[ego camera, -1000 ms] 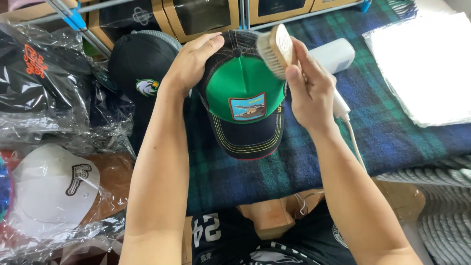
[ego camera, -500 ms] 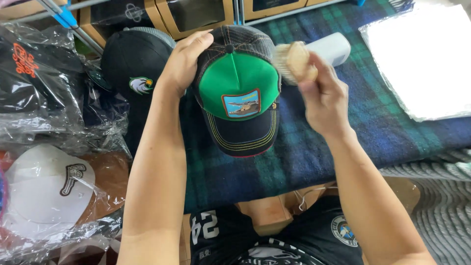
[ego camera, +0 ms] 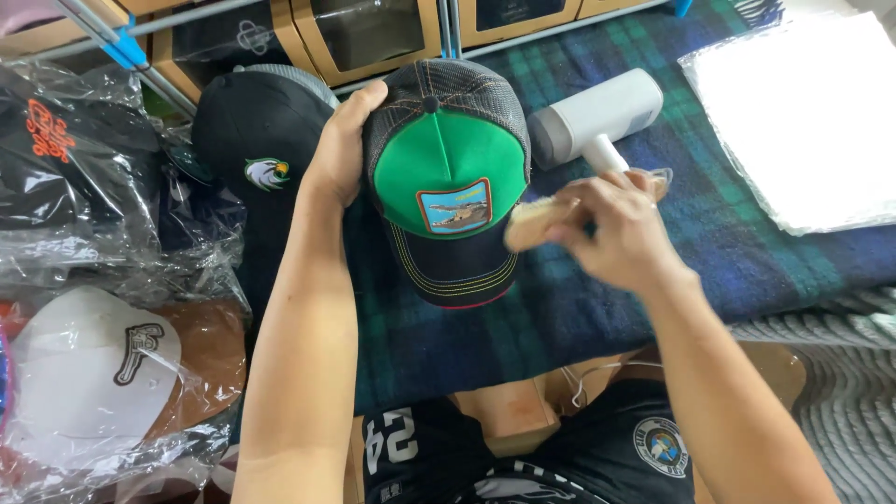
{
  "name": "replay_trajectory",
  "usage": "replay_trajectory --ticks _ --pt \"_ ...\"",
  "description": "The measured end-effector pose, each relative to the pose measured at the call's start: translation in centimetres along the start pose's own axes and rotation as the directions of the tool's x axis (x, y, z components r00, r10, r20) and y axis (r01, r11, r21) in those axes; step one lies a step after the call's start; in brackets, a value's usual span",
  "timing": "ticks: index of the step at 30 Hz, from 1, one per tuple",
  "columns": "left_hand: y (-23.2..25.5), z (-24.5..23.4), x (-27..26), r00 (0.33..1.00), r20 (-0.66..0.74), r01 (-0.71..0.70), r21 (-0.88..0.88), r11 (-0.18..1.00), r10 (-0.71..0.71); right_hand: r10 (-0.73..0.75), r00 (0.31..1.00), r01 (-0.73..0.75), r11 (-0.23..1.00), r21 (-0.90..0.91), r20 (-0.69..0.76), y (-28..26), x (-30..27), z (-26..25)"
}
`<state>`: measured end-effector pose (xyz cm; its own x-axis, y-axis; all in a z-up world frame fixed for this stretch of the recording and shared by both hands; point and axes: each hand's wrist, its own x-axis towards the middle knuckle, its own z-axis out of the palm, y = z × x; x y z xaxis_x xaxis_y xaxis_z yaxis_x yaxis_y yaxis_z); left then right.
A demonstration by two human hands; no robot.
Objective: Cleaning and shaping a trucker hat using a handheld steamer and a brush.
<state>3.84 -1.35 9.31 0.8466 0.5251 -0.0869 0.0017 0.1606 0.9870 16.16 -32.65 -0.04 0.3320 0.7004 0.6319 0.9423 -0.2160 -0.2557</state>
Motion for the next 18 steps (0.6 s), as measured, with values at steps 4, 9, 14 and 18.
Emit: replay_trajectory --ticks 4,9,14,18 --pt "-0.3 0.0 0.3 0.999 -0.004 0.041 -0.092 0.995 -0.041 -0.204 0.978 0.197 0.973 0.122 0.049 -5.0 0.3 0.1" --pt "-0.8 -0.3 0.4 0.999 0.034 -0.026 -0.126 0.992 0.03 -0.037 0.996 0.042 0.997 0.063 -0.076 -0.2 1.6 -0.8" --pt "-2.1 -0.4 1.0 0.998 0.051 -0.025 -0.286 0.958 0.041 -0.102 0.99 0.101 0.995 -0.019 -0.097 -5.5 2.5 -0.7" --pt "-3.4 -0.8 0.9 0.982 0.117 -0.095 -0.359 0.929 0.146 -0.045 0.994 0.005 0.932 -0.364 -0.101 -13.4 3.2 -0.2"
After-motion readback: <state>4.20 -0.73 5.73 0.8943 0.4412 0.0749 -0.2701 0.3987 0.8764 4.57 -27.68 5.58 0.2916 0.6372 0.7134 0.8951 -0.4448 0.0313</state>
